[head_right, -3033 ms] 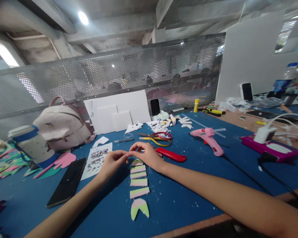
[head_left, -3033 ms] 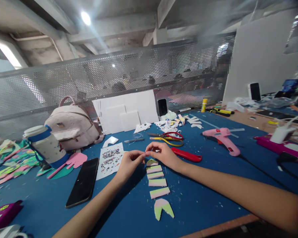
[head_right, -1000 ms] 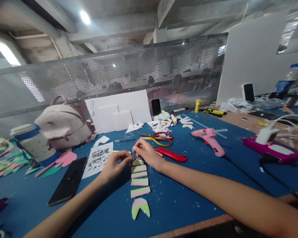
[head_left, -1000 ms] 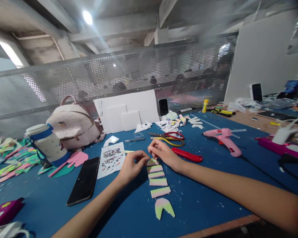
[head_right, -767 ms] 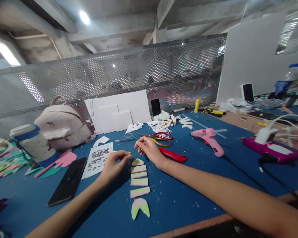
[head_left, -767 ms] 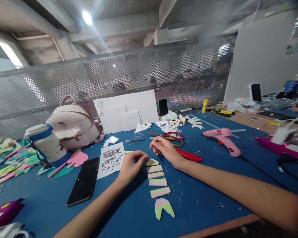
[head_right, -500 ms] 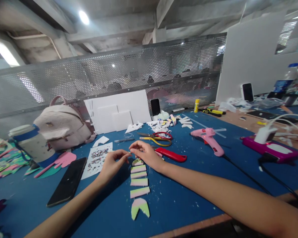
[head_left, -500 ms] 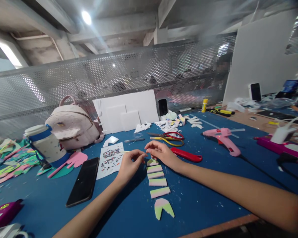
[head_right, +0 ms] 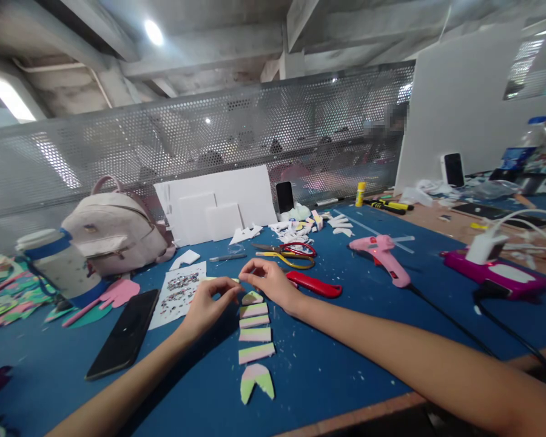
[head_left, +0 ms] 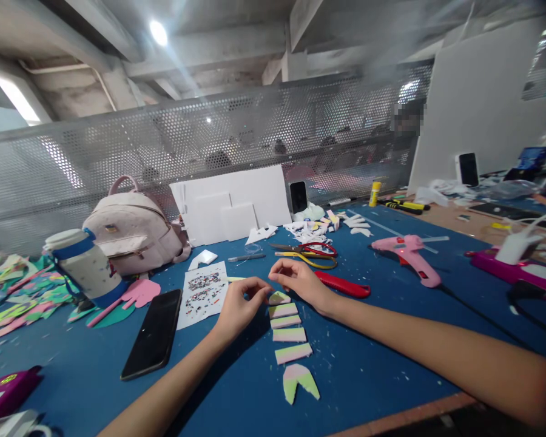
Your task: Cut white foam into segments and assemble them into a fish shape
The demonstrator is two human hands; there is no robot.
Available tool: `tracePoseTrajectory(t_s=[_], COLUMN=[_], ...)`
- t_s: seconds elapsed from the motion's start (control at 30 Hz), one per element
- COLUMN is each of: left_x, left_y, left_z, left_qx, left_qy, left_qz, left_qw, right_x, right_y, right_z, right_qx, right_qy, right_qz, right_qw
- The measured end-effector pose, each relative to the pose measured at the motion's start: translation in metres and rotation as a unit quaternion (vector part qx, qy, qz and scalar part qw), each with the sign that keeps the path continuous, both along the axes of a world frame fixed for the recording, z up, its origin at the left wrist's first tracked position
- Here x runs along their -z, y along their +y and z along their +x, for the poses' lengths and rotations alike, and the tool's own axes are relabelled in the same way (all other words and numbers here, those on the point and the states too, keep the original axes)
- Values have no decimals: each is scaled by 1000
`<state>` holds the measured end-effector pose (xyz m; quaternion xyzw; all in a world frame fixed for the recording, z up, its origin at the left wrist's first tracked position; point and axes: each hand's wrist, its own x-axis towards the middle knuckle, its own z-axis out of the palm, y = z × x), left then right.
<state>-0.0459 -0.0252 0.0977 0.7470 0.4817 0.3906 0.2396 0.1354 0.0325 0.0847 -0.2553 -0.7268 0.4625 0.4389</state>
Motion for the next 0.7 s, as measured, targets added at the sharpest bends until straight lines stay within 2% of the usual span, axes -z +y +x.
tracePoseTrajectory(t_s=[0.43, 0.7], left_x=[-6, -4], left_y=[-7, -1], left_z=[3, -4], left_qx=[25, 34], left_qy=[6, -72], left_qz=[29, 50], left_qw=[999, 996], right_x=[7, 10], right_y=[9, 19], right_z=[3, 6], right_qx=[26, 61], right_qy=[-44, -105], right_qz=[28, 126], right_qw=[998, 984])
